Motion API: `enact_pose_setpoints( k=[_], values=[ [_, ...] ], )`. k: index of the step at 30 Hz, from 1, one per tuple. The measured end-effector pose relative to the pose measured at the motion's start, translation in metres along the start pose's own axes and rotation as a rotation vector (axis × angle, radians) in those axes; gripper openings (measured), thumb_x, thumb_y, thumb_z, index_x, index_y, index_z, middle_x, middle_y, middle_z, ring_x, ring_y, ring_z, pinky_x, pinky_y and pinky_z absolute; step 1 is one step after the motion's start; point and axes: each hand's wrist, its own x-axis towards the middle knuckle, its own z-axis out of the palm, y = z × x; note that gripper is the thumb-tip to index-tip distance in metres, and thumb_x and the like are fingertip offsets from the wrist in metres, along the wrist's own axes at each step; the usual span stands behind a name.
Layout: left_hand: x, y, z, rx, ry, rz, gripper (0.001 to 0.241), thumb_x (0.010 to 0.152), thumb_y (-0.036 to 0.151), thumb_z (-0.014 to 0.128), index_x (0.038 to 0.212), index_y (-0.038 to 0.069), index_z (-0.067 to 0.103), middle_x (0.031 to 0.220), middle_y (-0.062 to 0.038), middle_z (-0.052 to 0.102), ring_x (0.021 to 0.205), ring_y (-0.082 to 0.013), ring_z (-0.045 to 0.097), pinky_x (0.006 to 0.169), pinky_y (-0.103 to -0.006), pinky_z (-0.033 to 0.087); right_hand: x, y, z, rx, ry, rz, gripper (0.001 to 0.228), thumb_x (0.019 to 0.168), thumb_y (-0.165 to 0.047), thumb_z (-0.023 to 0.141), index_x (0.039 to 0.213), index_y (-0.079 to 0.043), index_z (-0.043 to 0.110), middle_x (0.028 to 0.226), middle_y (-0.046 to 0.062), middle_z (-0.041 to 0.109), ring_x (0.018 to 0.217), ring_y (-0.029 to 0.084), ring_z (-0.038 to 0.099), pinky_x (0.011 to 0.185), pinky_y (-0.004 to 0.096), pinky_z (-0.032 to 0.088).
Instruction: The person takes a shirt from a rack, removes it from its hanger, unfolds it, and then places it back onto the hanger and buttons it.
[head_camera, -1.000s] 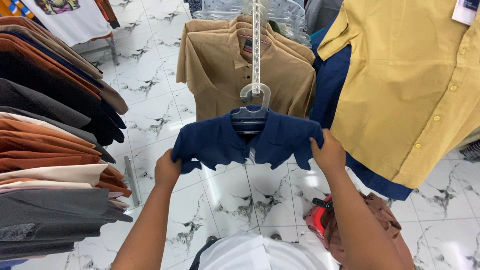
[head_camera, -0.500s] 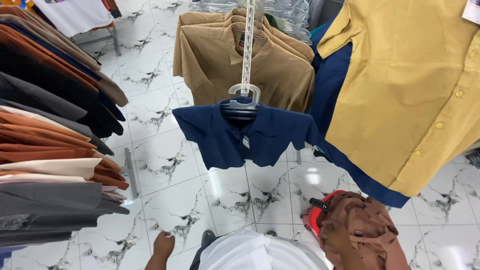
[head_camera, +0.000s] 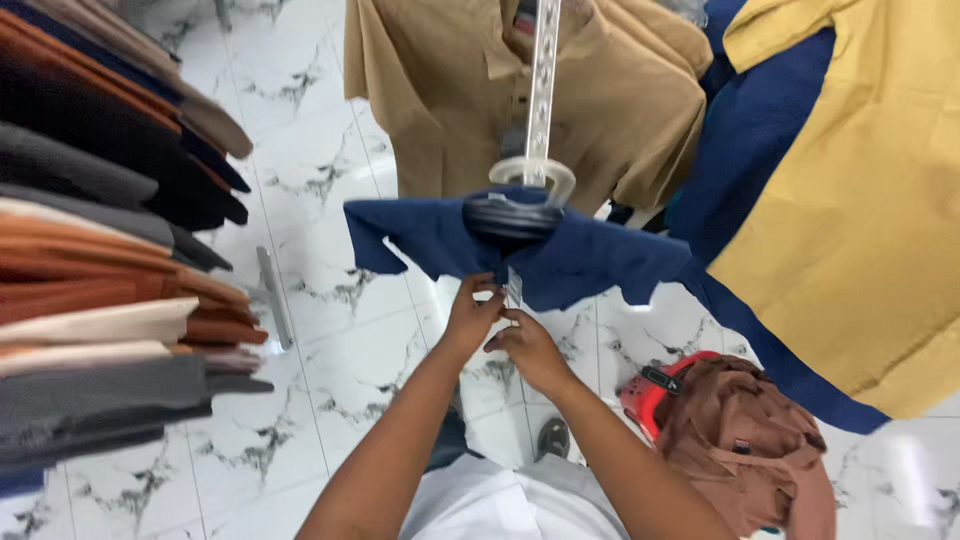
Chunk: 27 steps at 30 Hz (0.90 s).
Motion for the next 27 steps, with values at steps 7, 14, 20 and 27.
enact_pose_setpoints(
  k=[7, 14, 20, 27],
  values=[
    [0.1, -0.029, -0.006, -0.024, 0.147, 0.016, 0.049, 0.087, 0.032, 0.085, 0.114, -0.004, 0.064, 0.101, -0.021, 0.067, 0.081, -0.0323, 0.074, 0.065, -0.0434, 0.061, 0.088, 0.0, 0.03, 0.057, 0.302, -0.058, 0.056, 0.093, 0.002, 0.056, 0.146, 0.006, 0.039, 0.104, 0.015, 0.062, 0.092, 0.024, 0.064, 0.084, 0.033, 0.055],
    [0.136, -0.094, -0.033, -0.017, 0.019, 0.253, 0.033, 0.103, 0.008, 0.056, 0.134, 0.01, 0.065, 0.1, -0.01, 0.069, 0.075, -0.0181, 0.069, 0.079, -0.041, 0.061, 0.146, 0.061, 0.027, 0.221, 0.518, -0.115, 0.046, 0.102, -0.018, 0.061, 0.143, -0.001, 0.05, 0.079, 0.003, 0.062, 0.068, 0.011, 0.059, 0.068, 0.031, 0.05],
    [0.089, -0.078, -0.038, 0.138, -0.142, 0.207, 0.045, 0.111, 0.011, 0.046, 0.154, 0.02, 0.05, 0.139, -0.009, 0.06, 0.124, -0.0282, 0.06, 0.104, -0.0453, 0.051, 0.124, 0.046, 0.048, -0.074, 0.754, -0.101, 0.04, 0.096, -0.019, 0.068, 0.126, -0.001, 0.049, 0.11, 0.019, 0.05, 0.102, 0.04, 0.051, 0.088, 0.053, 0.044],
    [0.085, -0.075, -0.048, 0.167, -0.124, 0.16, 0.017, 0.109, 0.011, 0.046, 0.118, 0.008, 0.061, 0.102, -0.01, 0.061, 0.093, -0.0209, 0.058, 0.084, -0.0395, 0.047, 0.104, 0.018, 0.053, -0.048, 0.713, -0.162, 0.041, 0.097, -0.014, 0.065, 0.135, -0.001, 0.055, 0.139, 0.023, 0.042, 0.141, 0.051, 0.036, 0.117, 0.065, 0.029]
  ],
)
